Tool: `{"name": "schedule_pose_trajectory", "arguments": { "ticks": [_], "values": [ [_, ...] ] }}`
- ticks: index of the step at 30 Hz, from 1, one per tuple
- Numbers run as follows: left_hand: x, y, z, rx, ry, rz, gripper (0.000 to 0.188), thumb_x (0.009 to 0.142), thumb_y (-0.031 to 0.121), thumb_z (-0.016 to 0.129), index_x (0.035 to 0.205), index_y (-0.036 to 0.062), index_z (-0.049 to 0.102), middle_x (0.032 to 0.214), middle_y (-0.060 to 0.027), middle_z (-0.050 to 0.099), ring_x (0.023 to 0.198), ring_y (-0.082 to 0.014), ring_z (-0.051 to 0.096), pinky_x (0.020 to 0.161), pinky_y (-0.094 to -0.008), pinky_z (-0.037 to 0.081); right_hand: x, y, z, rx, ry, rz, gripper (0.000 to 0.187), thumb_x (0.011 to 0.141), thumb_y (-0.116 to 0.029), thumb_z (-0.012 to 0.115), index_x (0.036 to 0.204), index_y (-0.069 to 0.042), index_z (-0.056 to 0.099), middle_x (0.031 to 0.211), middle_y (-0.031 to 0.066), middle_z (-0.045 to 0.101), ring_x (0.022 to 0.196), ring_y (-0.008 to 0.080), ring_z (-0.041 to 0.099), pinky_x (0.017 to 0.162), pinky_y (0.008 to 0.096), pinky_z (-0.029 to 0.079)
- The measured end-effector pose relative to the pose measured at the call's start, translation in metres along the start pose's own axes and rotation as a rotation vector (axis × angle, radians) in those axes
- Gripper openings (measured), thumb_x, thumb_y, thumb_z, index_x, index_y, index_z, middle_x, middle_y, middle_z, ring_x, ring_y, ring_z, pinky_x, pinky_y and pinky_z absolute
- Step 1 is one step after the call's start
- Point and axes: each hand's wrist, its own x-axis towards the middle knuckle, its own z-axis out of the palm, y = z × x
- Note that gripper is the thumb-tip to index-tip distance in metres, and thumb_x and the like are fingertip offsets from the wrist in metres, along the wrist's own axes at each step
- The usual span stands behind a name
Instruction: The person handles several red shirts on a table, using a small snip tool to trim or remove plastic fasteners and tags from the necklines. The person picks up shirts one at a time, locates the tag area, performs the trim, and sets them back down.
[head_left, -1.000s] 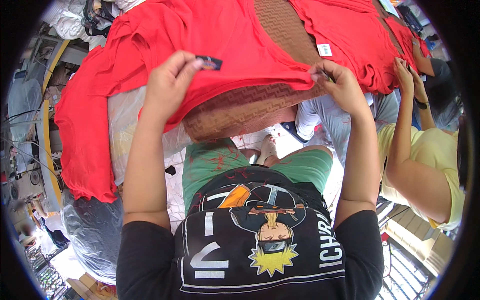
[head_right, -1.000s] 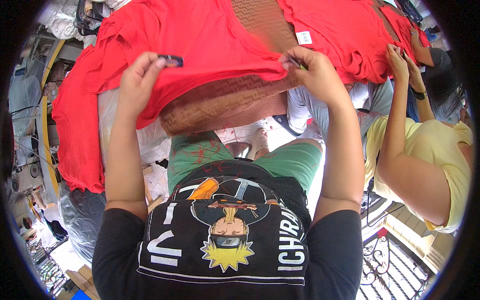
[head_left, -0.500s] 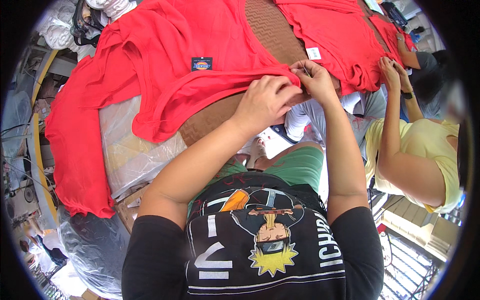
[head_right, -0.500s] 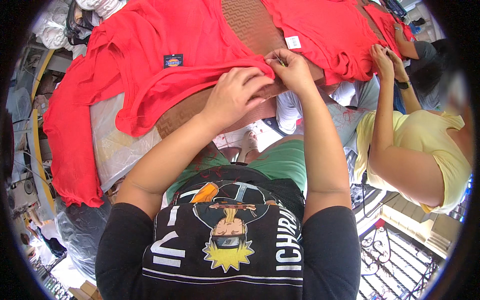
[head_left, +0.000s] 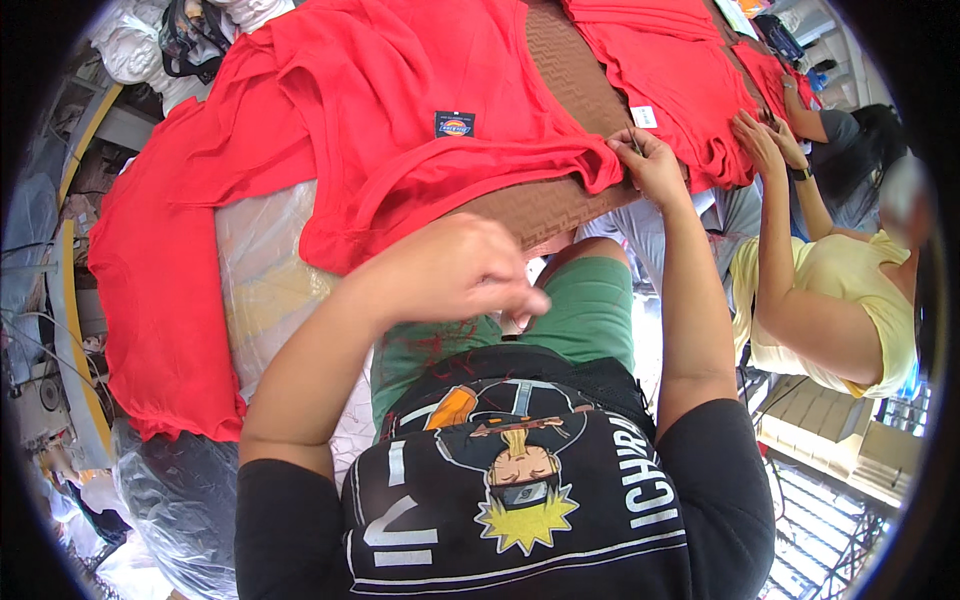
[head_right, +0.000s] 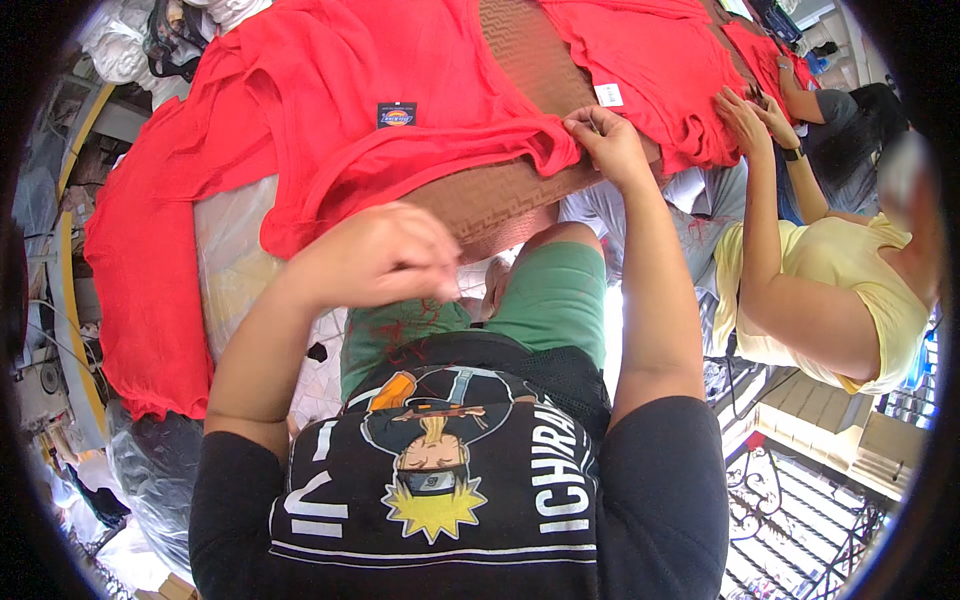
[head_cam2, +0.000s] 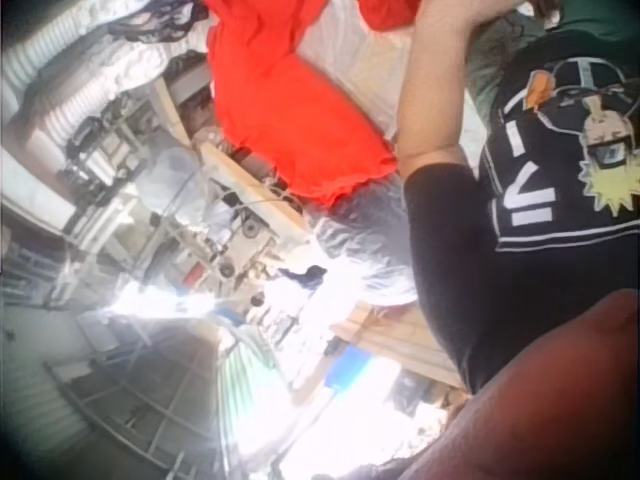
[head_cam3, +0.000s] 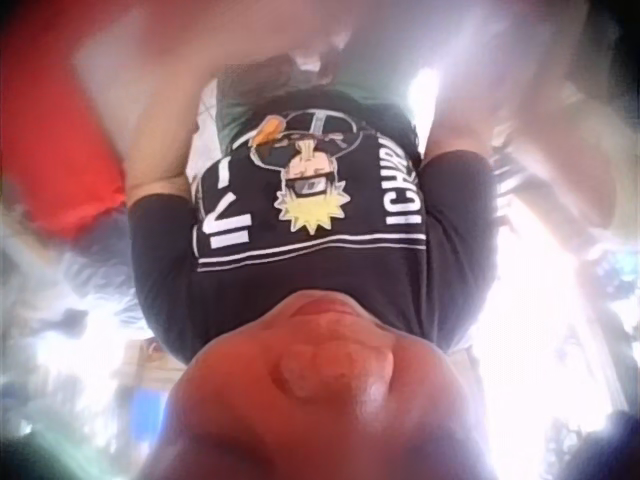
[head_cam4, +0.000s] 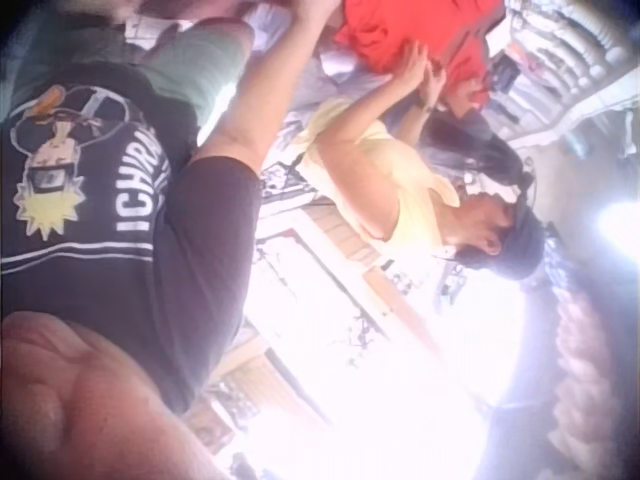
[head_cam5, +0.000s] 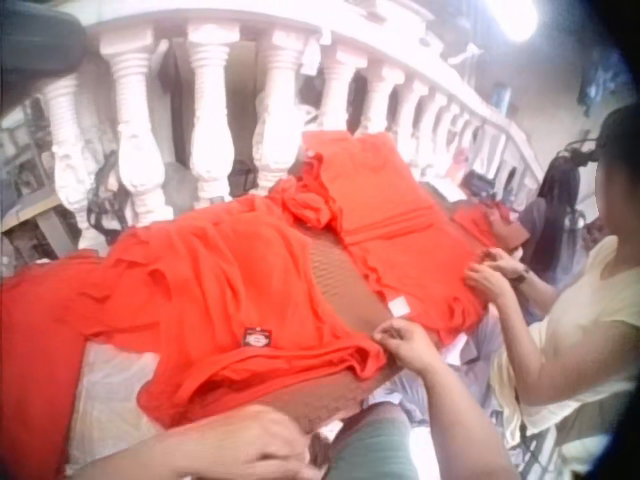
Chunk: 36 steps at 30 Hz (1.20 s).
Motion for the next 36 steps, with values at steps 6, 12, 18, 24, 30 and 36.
{"name": "schedule_pose_trajectory", "arguments": {
  "ticks": [6,12,18,24,30,36],
  "values": [
    [-0.036,0.035,-0.021,0.073,0.322,-0.541,0.015,0.085,0.017,0.069,0.087,0.0019,0.07,0.088,-0.0096,0.069,0.088,-0.0218,0.065,0.08,-0.0331,0.049,0.001,0.002,-0.009,-0.003,-0.037,0.032,0.018,0.092,-0.023,0.064,0.099,-0.007,0.067,0.068,-0.0069,0.054,0.052,0.0026,0.04,0.045,0.0202,0.03],
    [0.029,-0.006,0.045,0.327,0.308,-0.226,0.015,0.082,0.018,0.069,0.094,0.0084,0.069,0.102,-0.0066,0.065,0.102,-0.0256,0.06,0.09,-0.0368,0.047,0.004,0.003,-0.007,0.026,-0.103,-0.045,0.018,0.092,-0.023,0.064,0.1,-0.006,0.067,0.07,-0.0057,0.055,0.055,0.004,0.043,0.048,0.0218,0.034],
    [0.102,-0.05,0.099,0.757,0.408,-0.135,0.023,0.076,0.018,0.072,0.096,0.0073,0.07,0.101,-0.0043,0.063,0.091,-0.0242,0.059,0.082,-0.0373,0.049,0.001,0.003,-0.011,0.046,-0.151,-0.083,0.017,0.091,-0.017,0.065,0.098,-0.002,0.066,0.084,-0.0003,0.063,0.076,0.0076,0.055,0.066,0.0233,0.046],
    [0.094,-0.043,0.096,0.391,0.461,-0.296,0.017,0.077,0.021,0.073,0.085,0.0063,0.072,0.097,-0.0046,0.068,0.091,-0.0236,0.062,0.084,-0.0369,0.049,-0.001,0.003,-0.013,0.088,-0.2,-0.138,0.016,0.091,-0.016,0.065,0.098,-0.001,0.065,0.085,0.0013,0.065,0.077,0.007,0.056,0.068,0.0233,0.046],
    [0.02,0.055,0.0,0.229,0.081,-0.456,0.029,0.09,0.029,0.064,0.106,0.0062,0.071,0.116,-0.0093,0.067,0.12,-0.0281,0.055,0.102,-0.0418,0.039,0.005,0.004,-0.021,0.119,-0.268,0.007,0.024,0.089,-0.02,0.069,0.101,0.0,0.065,0.089,0.0041,0.067,0.083,0.0114,0.061,0.074,0.0271,0.048],
    [-0.098,0.022,-0.005,0.585,0.766,-0.944,0.032,0.09,0.025,0.066,0.112,0.0012,0.062,0.115,-0.013,0.064,0.113,-0.0221,0.055,0.099,-0.0327,0.04,0.005,-0.006,0.001,-0.232,-0.083,-0.325,0.029,0.082,-0.024,0.074,0.1,-0.002,0.065,0.091,0.0143,0.07,0.085,0.0266,0.067,0.075,0.0368,0.051]
  ]
}}
